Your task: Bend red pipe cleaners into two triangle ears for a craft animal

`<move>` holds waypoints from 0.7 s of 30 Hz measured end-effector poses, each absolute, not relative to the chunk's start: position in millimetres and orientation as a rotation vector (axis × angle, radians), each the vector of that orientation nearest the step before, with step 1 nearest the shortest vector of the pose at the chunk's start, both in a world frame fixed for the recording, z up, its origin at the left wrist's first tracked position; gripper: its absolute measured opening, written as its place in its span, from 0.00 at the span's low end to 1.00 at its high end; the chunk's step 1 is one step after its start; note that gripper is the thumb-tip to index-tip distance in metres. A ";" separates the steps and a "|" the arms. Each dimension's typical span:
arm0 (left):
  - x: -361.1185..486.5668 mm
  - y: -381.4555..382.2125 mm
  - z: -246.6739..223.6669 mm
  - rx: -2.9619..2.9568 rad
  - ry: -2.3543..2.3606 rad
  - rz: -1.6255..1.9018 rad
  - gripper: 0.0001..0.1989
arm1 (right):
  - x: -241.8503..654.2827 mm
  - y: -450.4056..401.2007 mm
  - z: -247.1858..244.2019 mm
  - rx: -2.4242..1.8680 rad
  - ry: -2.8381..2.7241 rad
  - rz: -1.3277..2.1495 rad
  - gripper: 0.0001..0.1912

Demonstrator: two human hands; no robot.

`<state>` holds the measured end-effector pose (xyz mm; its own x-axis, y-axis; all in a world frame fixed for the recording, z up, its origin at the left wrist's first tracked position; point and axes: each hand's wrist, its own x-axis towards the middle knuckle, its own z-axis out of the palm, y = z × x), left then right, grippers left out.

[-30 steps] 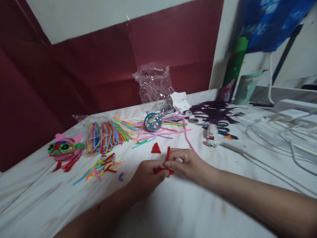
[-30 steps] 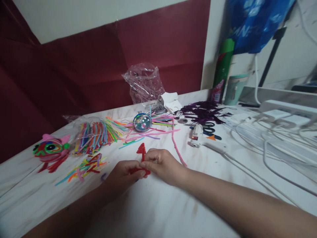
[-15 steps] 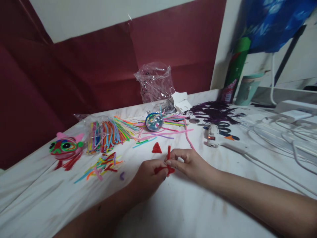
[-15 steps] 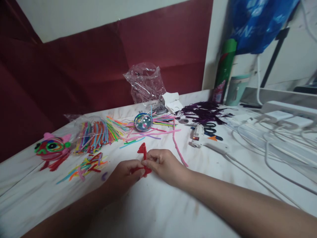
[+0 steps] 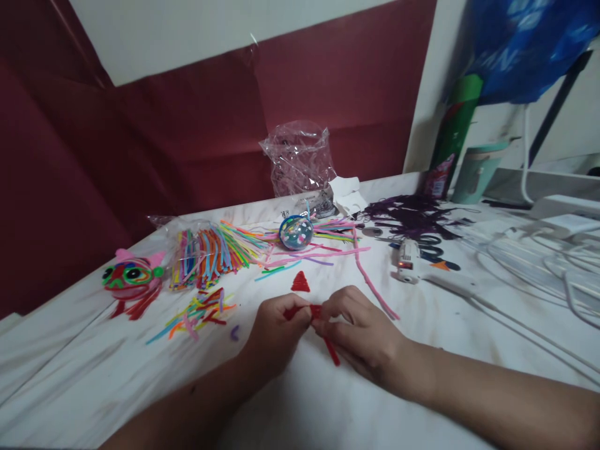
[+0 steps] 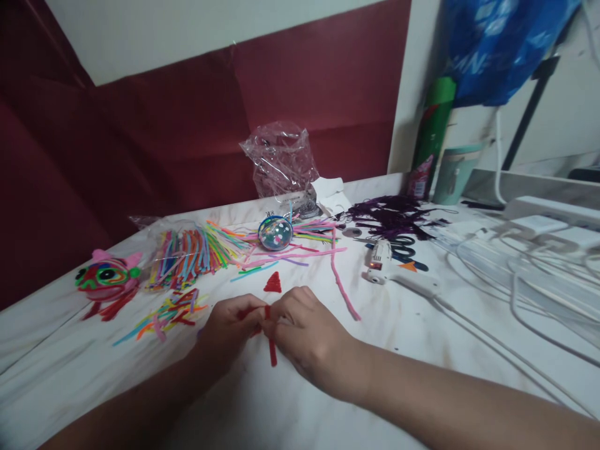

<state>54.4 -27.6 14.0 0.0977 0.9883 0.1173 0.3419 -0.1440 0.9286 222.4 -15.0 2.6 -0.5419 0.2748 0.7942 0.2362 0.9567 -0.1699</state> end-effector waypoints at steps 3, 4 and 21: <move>52.7 -26.2 12.7 1.466 1.184 1.138 0.08 | 223.9 -15.1 1.3 -0.363 -2.185 -0.070 0.07; 52.1 -25.6 12.2 1.422 1.141 1.151 0.08 | 224.7 -14.3 1.8 -0.363 -2.192 -0.091 0.08; 46.2 -21.7 16.0 1.320 1.169 1.266 0.08 | 218.4 -7.3 2.7 -0.645 -2.009 0.730 0.10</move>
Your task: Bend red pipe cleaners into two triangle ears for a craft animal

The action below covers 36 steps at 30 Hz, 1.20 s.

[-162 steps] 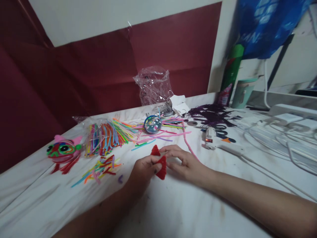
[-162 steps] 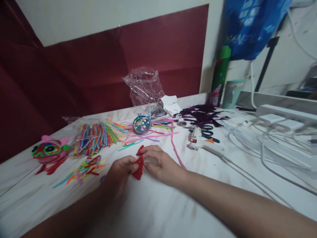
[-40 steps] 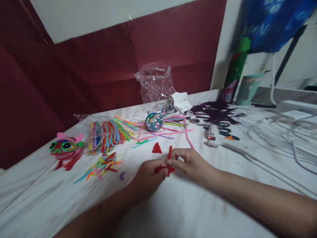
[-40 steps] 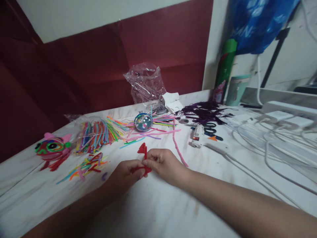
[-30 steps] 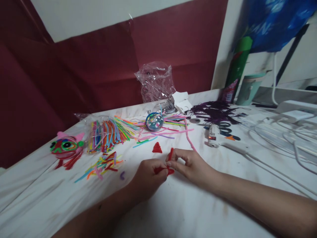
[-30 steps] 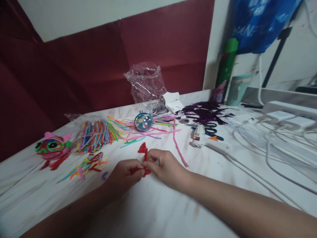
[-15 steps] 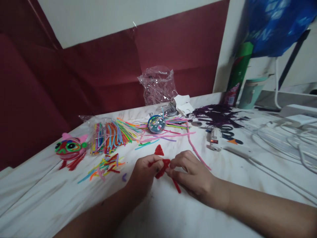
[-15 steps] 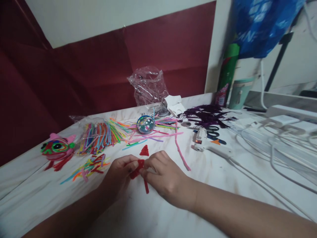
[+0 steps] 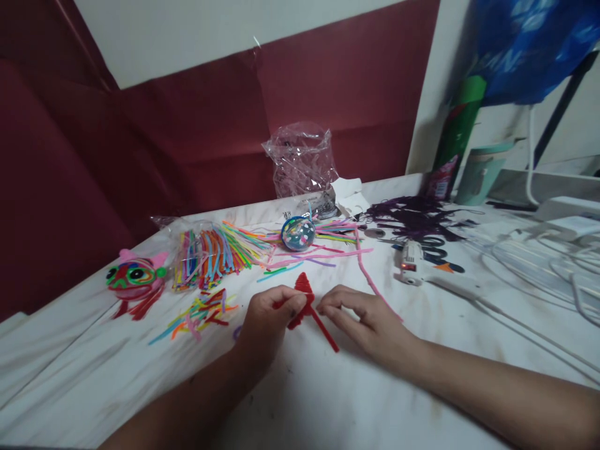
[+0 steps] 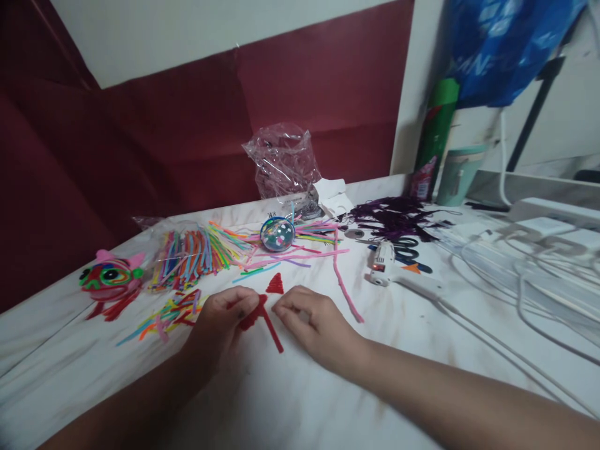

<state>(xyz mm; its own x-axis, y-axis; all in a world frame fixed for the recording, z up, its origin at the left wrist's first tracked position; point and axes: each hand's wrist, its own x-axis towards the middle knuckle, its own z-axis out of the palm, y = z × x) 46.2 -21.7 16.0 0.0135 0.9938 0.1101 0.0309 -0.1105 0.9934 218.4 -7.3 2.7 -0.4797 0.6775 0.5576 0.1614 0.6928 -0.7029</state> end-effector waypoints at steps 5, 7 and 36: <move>50.2 -22.1 12.3 1.519 1.057 1.266 0.11 | 213.5 -7.9 -0.4 -0.769 -1.819 1.250 0.11; 49.8 -21.6 9.6 1.511 1.064 1.201 0.13 | 213.7 -7.4 -1.0 -0.786 -1.763 1.283 0.11; 47.2 -20.2 17.0 1.683 1.247 1.437 0.04 | 223.9 0.4 5.6 -0.782 -1.910 0.481 0.05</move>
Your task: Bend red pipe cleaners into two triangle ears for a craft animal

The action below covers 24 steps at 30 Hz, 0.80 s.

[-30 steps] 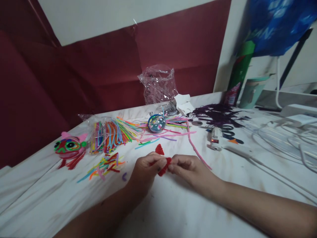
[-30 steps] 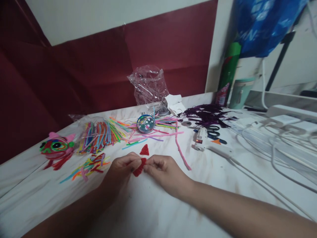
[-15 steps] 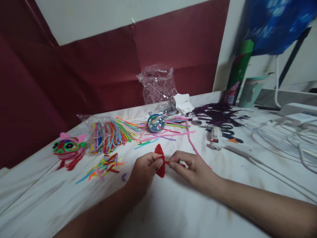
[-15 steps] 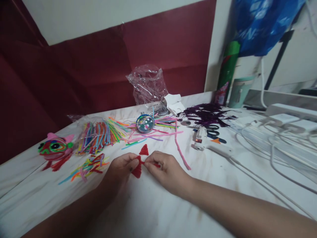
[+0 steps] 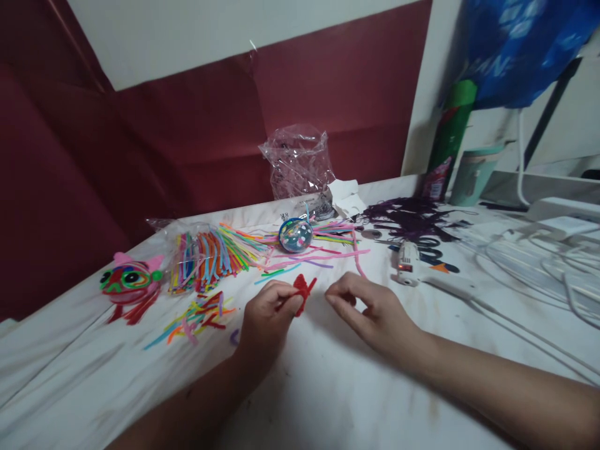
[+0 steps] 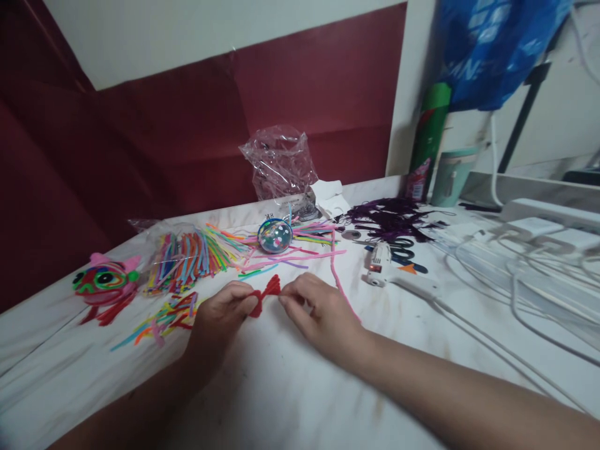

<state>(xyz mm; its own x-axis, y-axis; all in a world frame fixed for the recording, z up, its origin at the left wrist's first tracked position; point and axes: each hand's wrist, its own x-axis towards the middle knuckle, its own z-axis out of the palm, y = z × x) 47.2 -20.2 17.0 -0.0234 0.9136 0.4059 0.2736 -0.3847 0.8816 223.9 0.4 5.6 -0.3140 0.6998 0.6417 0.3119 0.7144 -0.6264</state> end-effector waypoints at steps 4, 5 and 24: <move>48.7 -24.1 13.7 2.041 1.291 1.405 0.02 | 219.4 -7.5 0.8 -0.780 -1.995 0.669 0.07; 49.0 -25.4 12.7 2.076 1.294 1.392 0.02 | 218.1 -9.4 -0.1 -0.783 -1.992 0.700 0.08; 54.8 -33.6 14.1 1.614 1.211 1.364 0.10 | 215.5 -22.7 -0.8 -0.736 -1.907 0.694 0.07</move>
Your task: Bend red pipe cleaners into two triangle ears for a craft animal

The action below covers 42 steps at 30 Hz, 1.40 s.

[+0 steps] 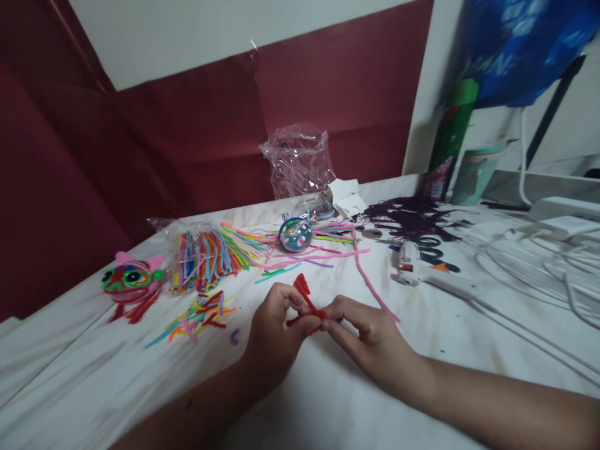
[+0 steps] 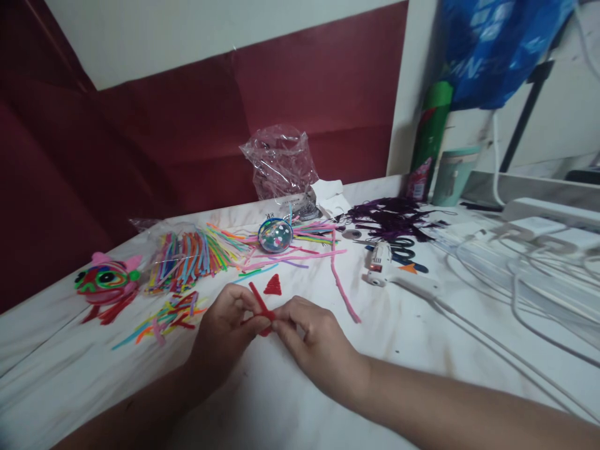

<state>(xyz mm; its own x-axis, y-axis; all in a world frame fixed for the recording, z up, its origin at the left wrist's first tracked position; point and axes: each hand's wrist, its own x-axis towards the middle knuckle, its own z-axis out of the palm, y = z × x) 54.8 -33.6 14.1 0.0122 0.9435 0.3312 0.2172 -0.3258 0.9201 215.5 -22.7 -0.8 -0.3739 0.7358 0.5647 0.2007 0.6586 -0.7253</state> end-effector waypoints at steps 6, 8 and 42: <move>53.3 -29.4 22.1 1.368 1.114 1.139 0.11 | 217.7 -20.0 -0.7 -0.654 -1.969 0.651 0.08; 52.3 -29.1 23.5 1.392 1.128 1.137 0.06 | 217.9 -19.2 -0.1 -0.687 -1.968 0.694 0.08; 62.4 -28.5 8.7 1.662 1.340 0.886 0.05 | 215.0 -5.8 0.6 -0.780 -1.679 1.271 0.06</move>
